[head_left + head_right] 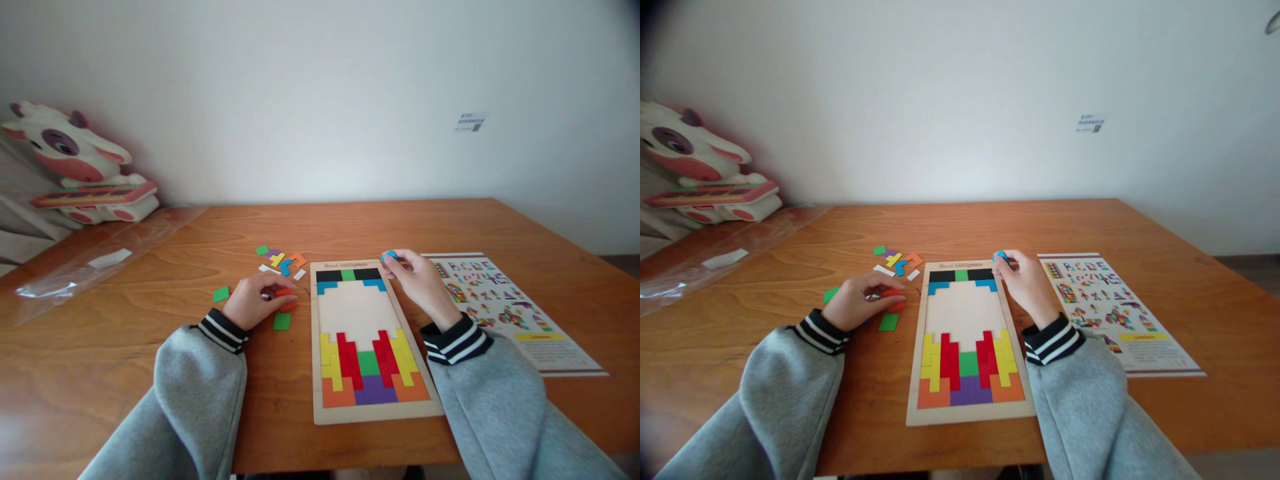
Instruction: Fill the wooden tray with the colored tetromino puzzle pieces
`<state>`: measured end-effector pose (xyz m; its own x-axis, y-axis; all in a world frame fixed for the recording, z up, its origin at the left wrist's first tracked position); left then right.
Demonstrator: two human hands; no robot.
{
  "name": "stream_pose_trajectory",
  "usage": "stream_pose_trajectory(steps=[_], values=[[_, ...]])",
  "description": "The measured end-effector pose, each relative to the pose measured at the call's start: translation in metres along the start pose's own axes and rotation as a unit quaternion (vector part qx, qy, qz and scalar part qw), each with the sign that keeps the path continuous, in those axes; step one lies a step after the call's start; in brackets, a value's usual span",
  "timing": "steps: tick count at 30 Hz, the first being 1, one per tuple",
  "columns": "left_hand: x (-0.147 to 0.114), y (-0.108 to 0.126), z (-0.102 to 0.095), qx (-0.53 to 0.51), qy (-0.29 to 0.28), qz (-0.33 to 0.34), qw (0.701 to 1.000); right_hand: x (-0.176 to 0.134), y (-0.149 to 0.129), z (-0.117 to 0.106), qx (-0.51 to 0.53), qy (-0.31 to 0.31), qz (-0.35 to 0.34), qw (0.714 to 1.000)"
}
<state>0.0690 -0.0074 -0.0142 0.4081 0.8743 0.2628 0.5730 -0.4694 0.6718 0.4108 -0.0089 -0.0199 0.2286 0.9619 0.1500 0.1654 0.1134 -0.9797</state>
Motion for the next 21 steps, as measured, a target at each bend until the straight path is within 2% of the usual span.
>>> stream_pose_trajectory(steps=[2, 4, 7, 9, 11, 13, 15, 16, 18, 21], values=[[0.0, 0.0, 0.0, -0.017, 0.033, -0.035, 0.999, 0.003, 0.005, -0.008, -0.113, 0.036, -0.057, 0.991], [0.001, -0.002, 0.0, -0.046, 0.071, -0.071, 0.994, 0.006, 0.011, -0.014, -0.183, 0.059, -0.092, 0.977], [0.003, -0.002, -0.001, -0.142, 0.113, -0.139, 0.973, 0.009, 0.021, -0.019, -0.272, 0.056, -0.1, 0.955], [0.006, 0.0, -0.004, -0.228, 0.154, -0.181, 0.944, 0.01, 0.026, -0.02, -0.324, 0.042, -0.095, 0.94], [0.008, 0.003, -0.011, -0.33, 0.218, -0.213, 0.893, 0.011, 0.03, -0.02, -0.35, 0.035, -0.093, 0.932], [0.01, 0.004, -0.021, -0.432, 0.288, -0.24, 0.82, 0.011, 0.032, -0.02, -0.352, 0.031, -0.095, 0.931], [0.012, 0.004, -0.031, -0.499, 0.343, -0.261, 0.752, 0.012, 0.034, -0.021, -0.347, 0.029, -0.098, 0.932], [0.012, 0.003, -0.035, -0.514, 0.357, -0.271, 0.731, 0.012, 0.035, -0.022, -0.344, 0.03, -0.099, 0.933], [0.011, 0.001, -0.04, -0.522, 0.358, -0.286, 0.719, 0.011, 0.036, -0.023, -0.337, 0.032, -0.099, 0.936], [0.01, 0.0, -0.039, -0.514, 0.321, -0.276, 0.746, 0.011, 0.037, -0.024, -0.324, 0.035, -0.097, 0.941]])
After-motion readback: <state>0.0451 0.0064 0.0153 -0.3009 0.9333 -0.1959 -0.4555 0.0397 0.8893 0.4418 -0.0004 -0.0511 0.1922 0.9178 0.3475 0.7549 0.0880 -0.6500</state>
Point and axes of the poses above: each hand's wrist, its own x-axis towards the middle knuckle, its own z-axis out of the palm, y = z × x, the point moved 1 cm from there along x, towards the middle knuckle, and after that the axes turned 3 degrees about x, right-handed, at the moved point
